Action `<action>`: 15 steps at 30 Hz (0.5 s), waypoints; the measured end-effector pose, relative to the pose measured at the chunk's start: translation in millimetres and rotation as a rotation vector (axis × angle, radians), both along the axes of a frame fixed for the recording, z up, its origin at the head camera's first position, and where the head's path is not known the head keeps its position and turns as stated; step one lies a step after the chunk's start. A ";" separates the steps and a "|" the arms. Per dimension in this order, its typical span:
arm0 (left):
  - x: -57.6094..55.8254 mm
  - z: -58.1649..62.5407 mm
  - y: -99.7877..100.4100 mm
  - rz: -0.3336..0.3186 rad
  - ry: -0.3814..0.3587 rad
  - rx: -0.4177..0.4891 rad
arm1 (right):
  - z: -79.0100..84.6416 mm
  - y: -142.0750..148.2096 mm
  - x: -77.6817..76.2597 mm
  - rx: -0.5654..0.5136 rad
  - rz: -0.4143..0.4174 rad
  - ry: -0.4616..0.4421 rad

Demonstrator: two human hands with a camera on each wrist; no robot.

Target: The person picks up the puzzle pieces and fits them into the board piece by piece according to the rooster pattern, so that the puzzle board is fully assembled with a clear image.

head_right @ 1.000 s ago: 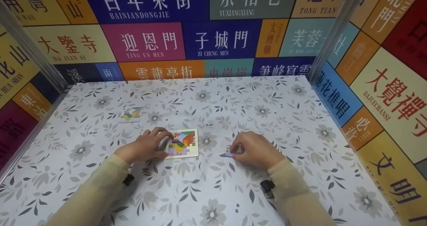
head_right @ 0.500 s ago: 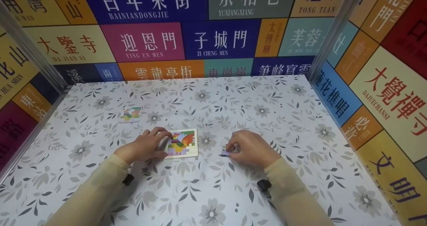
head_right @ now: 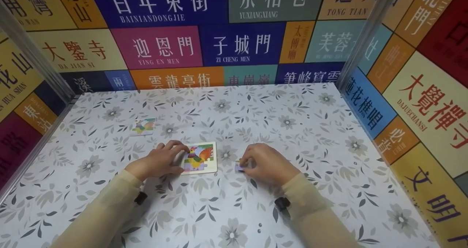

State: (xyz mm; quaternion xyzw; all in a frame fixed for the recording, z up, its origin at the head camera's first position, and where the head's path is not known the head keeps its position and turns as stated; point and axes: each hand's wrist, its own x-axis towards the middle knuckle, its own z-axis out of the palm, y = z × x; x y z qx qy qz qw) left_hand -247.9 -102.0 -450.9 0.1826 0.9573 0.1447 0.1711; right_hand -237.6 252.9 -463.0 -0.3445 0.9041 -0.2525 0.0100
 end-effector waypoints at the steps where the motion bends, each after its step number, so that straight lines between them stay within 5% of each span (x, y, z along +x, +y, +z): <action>1: -0.1 0.3 -0.4 0.005 0.000 -0.006 | -0.4 -2.7 -1.5 -0.012 0.015 0.000; 15: -0.8 -0.8 2.1 0.003 -0.021 -0.015 | 1.3 -33.5 -2.4 -0.010 0.034 -0.049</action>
